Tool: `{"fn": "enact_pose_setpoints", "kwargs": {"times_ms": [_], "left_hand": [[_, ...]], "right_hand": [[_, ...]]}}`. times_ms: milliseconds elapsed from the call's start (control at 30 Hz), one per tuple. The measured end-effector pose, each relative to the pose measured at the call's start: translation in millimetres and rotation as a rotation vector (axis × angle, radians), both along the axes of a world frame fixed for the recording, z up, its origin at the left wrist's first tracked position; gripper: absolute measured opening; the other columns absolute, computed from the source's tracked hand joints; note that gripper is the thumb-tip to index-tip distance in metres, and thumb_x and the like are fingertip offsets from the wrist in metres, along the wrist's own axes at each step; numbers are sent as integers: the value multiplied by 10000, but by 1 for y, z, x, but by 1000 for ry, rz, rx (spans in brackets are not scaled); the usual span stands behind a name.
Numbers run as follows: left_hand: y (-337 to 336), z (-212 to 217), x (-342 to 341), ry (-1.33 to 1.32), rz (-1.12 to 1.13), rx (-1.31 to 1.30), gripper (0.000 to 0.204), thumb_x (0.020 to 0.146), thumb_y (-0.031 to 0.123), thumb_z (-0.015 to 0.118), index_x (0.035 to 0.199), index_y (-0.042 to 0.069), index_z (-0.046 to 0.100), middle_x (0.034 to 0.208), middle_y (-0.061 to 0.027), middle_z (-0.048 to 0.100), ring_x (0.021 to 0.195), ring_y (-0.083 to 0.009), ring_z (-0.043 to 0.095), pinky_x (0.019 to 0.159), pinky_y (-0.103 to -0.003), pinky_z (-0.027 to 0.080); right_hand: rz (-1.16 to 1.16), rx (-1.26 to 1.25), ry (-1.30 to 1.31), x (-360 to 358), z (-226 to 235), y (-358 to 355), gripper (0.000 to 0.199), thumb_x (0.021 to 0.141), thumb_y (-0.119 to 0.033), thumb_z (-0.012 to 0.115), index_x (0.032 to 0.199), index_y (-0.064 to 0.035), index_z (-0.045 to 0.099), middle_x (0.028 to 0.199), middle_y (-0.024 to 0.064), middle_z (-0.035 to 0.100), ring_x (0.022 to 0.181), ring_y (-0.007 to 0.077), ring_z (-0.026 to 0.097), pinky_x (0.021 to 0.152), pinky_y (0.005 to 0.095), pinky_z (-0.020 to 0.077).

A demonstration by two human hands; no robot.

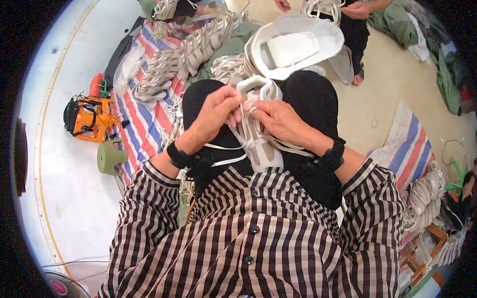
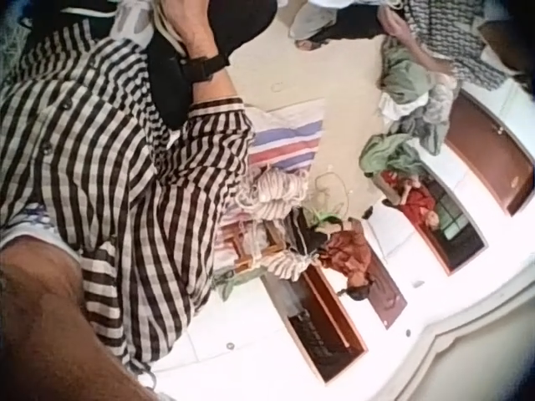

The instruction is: The recorder is sitting on the floor and lacing a white sneaker.

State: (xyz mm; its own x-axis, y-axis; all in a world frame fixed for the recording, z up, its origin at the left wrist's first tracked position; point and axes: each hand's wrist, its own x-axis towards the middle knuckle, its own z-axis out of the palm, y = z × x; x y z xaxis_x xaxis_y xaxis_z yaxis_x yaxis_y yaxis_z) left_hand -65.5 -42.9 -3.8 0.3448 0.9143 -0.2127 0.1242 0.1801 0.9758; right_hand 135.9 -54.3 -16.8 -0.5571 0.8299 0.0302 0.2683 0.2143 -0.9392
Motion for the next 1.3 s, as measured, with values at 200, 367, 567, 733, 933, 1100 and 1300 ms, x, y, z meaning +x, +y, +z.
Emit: {"fn": "enact_pose_setpoints", "kwargs": {"times_ms": [200,367,567,733,933,1100,1300], "left_hand": [[-4,4,-2,-55,-46,42,114,983,159,471,989,48,497,767,-46,612,570,-73,564,479,-191,469],[-8,-2,8,-120,5,46,51,932,55,512,972,35,486,754,-61,601,587,-108,580,504,-233,498],[-16,-12,5,-178,28,4,153,903,30,556,1043,-29,578,790,-68,622,626,-120,597,551,-253,514],[-13,-5,7,-206,70,16,132,888,40,588,975,-54,621,754,-72,627,633,-126,603,564,-257,520],[-7,-4,7,-171,13,56,117,883,42,583,944,-47,627,746,-71,636,598,-126,619,539,-247,526],[-8,-2,1,-175,-79,10,138,887,71,606,970,-38,626,742,-59,636,596,-116,617,538,-236,525],[-9,-10,5,-195,-105,76,154,885,92,618,980,-28,627,743,-48,635,620,-101,615,559,-230,520]], "right_hand": [[6,-117,-47,-3,3,13,280,969,-241,435,879,-22,584,690,62,570,634,143,558,612,287,458],[-55,28,-57,-4,-5,8,234,946,-206,485,899,-16,614,810,168,643,730,267,628,668,370,482],[-10,-160,22,-2,-3,3,270,957,-245,506,889,-36,661,649,3,584,588,77,536,549,254,453],[13,69,-199,-4,-10,8,339,950,-345,494,863,-51,636,685,93,618,627,203,602,594,331,467],[68,47,-218,3,-5,8,301,954,-325,479,946,-64,629,743,120,637,686,239,627,631,341,476],[72,127,-228,-3,-4,4,332,971,-336,491,887,-48,635,698,39,602,631,121,569,596,280,462],[98,77,-277,6,-33,18,309,940,-304,506,875,-35,644,718,75,623,643,174,591,596,305,465]]}}
